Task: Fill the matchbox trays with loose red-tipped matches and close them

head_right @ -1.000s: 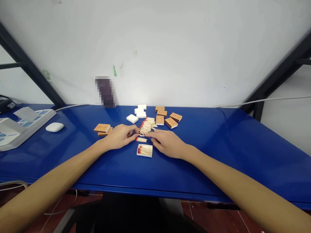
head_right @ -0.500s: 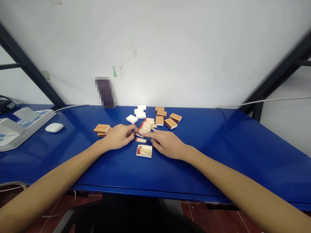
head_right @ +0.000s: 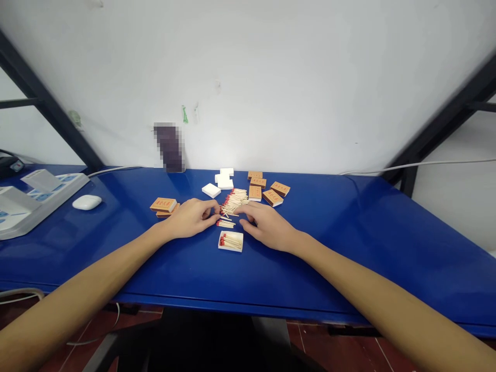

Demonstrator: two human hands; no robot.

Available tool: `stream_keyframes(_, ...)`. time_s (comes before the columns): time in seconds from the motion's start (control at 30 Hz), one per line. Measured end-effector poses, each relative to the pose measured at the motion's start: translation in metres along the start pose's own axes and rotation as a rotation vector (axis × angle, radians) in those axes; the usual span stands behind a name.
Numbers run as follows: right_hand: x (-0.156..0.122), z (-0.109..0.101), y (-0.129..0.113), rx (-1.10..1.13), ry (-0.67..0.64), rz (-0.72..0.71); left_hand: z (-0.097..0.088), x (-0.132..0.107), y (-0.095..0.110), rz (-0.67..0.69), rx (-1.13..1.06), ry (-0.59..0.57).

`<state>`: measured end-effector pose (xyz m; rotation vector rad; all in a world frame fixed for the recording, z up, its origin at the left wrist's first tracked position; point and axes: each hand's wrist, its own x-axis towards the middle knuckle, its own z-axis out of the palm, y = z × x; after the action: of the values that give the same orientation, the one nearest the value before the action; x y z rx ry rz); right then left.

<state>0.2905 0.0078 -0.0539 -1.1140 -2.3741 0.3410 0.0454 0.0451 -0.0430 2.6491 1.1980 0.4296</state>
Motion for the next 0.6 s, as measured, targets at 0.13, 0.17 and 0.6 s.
stream_keyframes(0.13, 0.008, -0.001, 0.003, 0.070, 0.008, 0.051, 0.000, 0.001, -0.004, -0.020, -0.108, 0.048)
stream_keyframes(0.17, 0.010, -0.001, 0.004, 0.078, -0.001, 0.052, 0.001, 0.001, -0.005, -0.027, -0.122, 0.071)
stream_keyframes(0.6, 0.032, 0.012, 0.004, -0.017, -0.006, 0.042, 0.006, 0.004, -0.005, -0.107, 0.084, 0.066)
